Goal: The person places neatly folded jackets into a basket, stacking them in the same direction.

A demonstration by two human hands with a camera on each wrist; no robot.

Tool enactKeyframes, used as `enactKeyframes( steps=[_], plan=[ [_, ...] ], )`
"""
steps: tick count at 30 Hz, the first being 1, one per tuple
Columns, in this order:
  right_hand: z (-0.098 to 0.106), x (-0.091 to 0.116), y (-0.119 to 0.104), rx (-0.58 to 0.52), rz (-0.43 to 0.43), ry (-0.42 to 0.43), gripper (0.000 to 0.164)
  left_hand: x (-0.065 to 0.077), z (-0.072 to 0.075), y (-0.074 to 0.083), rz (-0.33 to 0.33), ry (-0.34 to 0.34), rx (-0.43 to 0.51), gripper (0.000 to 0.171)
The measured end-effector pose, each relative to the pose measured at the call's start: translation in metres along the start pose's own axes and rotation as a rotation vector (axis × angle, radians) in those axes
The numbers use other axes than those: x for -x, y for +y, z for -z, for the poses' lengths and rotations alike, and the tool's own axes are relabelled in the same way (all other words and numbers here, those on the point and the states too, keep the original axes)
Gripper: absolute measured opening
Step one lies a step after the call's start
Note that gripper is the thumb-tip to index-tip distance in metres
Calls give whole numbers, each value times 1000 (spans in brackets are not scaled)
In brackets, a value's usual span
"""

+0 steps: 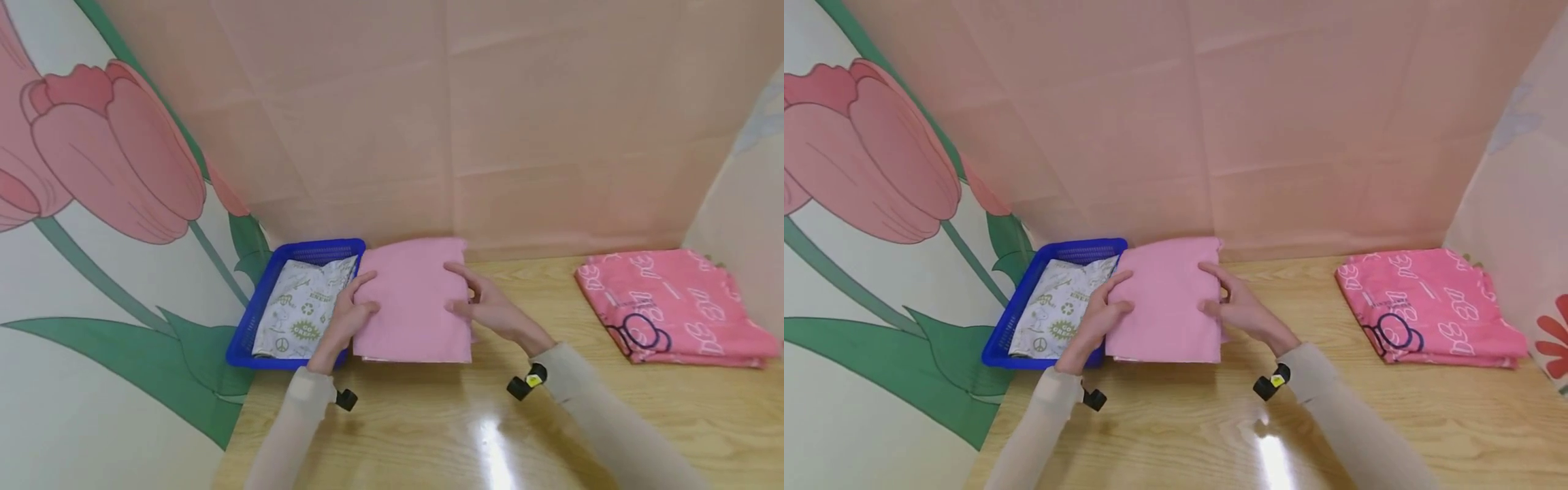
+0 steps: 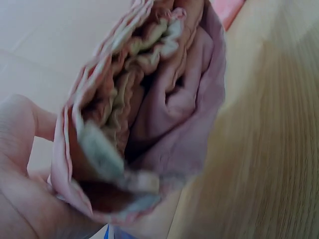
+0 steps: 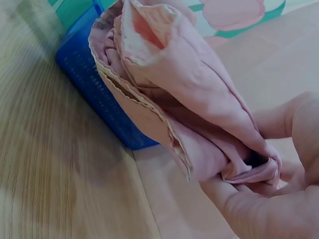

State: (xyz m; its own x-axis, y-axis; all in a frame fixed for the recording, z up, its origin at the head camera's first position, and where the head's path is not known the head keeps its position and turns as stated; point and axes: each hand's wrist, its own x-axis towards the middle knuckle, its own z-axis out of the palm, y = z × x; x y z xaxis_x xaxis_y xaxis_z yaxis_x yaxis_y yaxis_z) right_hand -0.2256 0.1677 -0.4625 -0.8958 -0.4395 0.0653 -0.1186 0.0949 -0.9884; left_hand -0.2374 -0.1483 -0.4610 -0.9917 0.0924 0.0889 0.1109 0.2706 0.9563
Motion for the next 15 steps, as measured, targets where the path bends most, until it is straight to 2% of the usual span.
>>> enactKeyframes(
  steps=[3,6,15],
  plan=[
    [-6,-5,-3,30,25,-47,85,1,9,-1,18,39,21,74],
    [-11,-9,-5,38,43,-62,85,1,17,0,32,50,16,73],
    [-27,-20,-13,-30,54,-39,84,6,41,8,45,17,47,72]
  ],
)
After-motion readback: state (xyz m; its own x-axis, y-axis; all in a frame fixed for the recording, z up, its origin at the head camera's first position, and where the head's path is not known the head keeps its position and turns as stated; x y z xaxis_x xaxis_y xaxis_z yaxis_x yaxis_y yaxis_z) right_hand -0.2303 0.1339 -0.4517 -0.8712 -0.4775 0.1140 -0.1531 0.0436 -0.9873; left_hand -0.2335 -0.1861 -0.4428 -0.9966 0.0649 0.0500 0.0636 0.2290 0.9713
